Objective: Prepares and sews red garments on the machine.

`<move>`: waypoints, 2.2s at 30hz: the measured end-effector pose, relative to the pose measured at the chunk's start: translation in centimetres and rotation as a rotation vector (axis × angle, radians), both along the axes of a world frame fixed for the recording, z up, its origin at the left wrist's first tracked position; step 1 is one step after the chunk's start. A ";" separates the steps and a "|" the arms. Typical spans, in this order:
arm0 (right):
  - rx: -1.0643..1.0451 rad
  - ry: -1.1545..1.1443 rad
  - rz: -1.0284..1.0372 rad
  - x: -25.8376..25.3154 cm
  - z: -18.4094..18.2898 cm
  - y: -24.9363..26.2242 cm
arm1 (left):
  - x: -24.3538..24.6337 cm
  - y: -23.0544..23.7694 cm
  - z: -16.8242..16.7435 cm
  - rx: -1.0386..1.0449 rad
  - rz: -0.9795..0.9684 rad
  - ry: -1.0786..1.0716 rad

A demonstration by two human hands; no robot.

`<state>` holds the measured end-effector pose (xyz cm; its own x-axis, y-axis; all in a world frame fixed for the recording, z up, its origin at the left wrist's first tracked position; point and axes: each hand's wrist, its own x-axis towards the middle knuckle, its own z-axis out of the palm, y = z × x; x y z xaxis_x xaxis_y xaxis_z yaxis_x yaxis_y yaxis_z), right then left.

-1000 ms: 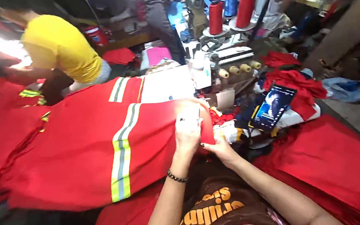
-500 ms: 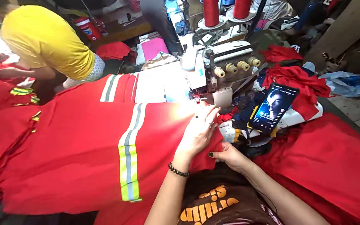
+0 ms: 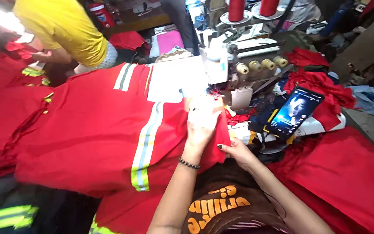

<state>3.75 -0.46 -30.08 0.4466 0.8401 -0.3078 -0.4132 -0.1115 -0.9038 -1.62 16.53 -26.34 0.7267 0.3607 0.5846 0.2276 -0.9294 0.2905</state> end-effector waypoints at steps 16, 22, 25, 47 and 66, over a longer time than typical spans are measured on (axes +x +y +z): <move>-0.347 -0.641 0.623 1.7 -2.5 -2.4 | -30.5 -10.6 -14.2 -0.430 0.583 0.486; -0.193 -0.861 0.770 0.5 -2.7 -0.5 | -32.8 -11.5 -18.2 -0.418 0.622 0.596; -0.115 -0.937 0.845 0.2 -2.0 -0.5 | -31.6 -10.1 -17.6 -0.507 0.575 0.624; -0.176 -0.900 0.843 1.2 -3.1 -1.4 | -45.4 -3.9 -13.1 -1.362 1.262 -0.392; 0.204 -0.855 0.616 -2.2 2.2 0.3 | -38.8 -1.2 12.1 -0.297 0.866 -0.188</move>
